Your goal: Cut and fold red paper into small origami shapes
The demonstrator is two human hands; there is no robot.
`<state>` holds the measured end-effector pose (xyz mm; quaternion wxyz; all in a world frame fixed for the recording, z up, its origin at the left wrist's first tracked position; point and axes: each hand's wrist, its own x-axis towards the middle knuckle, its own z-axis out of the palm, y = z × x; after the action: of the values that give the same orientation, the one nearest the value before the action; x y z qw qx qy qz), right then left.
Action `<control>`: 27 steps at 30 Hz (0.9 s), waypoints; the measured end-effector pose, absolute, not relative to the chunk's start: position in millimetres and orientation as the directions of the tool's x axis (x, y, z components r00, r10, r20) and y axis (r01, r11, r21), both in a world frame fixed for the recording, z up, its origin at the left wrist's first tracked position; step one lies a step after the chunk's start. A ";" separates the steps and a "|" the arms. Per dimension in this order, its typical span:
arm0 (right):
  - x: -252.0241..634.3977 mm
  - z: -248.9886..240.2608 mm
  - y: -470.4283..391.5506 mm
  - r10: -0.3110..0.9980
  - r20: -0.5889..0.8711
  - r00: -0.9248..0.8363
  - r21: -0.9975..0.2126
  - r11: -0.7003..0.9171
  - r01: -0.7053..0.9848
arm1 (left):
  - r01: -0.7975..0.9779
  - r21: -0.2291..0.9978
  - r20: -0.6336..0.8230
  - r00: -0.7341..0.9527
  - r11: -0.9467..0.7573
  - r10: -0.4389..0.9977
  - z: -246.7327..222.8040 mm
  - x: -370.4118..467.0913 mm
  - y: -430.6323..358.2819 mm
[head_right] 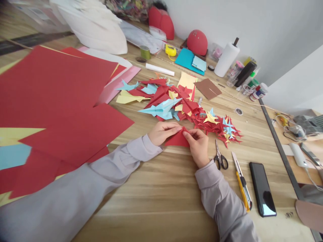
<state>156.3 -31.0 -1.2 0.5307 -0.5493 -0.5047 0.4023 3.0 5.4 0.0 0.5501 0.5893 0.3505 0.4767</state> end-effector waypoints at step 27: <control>156.5 0.6 -32.4 0.985 0.106 0.137 -0.987 0.088 0.134 | 0.057 0.987 0.141 0.181 -0.153 0.973 -6.7 4.7 5.3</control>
<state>156.5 -32.4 0.6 0.5258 -0.5405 -0.5173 0.4048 4.7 5.3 -6.7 0.4859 0.5954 0.4326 0.4714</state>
